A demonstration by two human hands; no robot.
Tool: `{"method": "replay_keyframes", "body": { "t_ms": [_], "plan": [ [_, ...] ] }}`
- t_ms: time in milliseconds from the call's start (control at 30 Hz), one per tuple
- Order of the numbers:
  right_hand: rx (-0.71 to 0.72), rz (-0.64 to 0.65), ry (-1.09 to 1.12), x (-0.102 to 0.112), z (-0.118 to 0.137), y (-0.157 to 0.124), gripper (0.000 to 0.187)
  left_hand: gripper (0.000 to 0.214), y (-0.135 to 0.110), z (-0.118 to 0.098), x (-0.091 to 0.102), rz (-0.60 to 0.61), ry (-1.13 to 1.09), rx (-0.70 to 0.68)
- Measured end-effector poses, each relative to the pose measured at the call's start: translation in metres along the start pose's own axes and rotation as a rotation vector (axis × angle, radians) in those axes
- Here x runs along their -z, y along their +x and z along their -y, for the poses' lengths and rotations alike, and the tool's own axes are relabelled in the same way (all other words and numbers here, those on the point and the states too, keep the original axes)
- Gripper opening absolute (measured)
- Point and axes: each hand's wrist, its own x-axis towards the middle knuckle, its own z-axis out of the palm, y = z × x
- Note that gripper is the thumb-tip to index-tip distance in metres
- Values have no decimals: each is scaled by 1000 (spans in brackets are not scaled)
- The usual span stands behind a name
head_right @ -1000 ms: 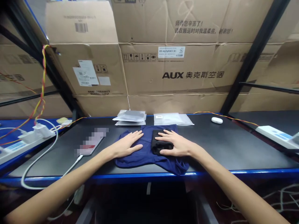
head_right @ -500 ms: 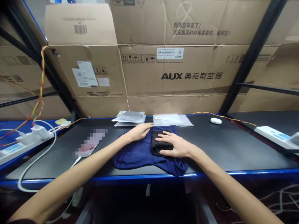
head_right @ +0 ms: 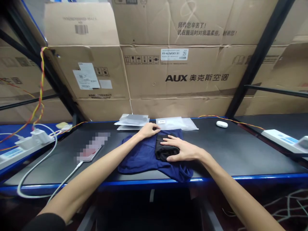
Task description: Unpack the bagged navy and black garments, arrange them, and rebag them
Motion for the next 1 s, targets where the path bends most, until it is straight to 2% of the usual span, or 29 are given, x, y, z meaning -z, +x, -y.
{"method": "replay_keyframes", "body": {
  "t_ms": [267, 500, 667, 767, 900, 1000],
  "plan": [
    [15, -29, -9, -2, 3, 0, 74, 20, 2, -14, -5, -47, 80, 93],
    [15, -45, 0, -3, 3, -1, 74, 10, 5, -24, -6, -186, 65, 163],
    [28, -56, 10, -4, 0, 0, 73, 14, -7, -34, 12, -377, 21, 26],
    [19, -52, 2, -4, 0, 0, 73, 15, -25, -37, 25, -432, 52, -93],
    [11, -46, -11, -4, 2, -1, 73, 19, -61, -31, 34, -358, 135, -266],
    [14, -52, -16, -4, 3, -1, 72, 17, -91, -22, 35, -234, 102, -298]
  ]
}}
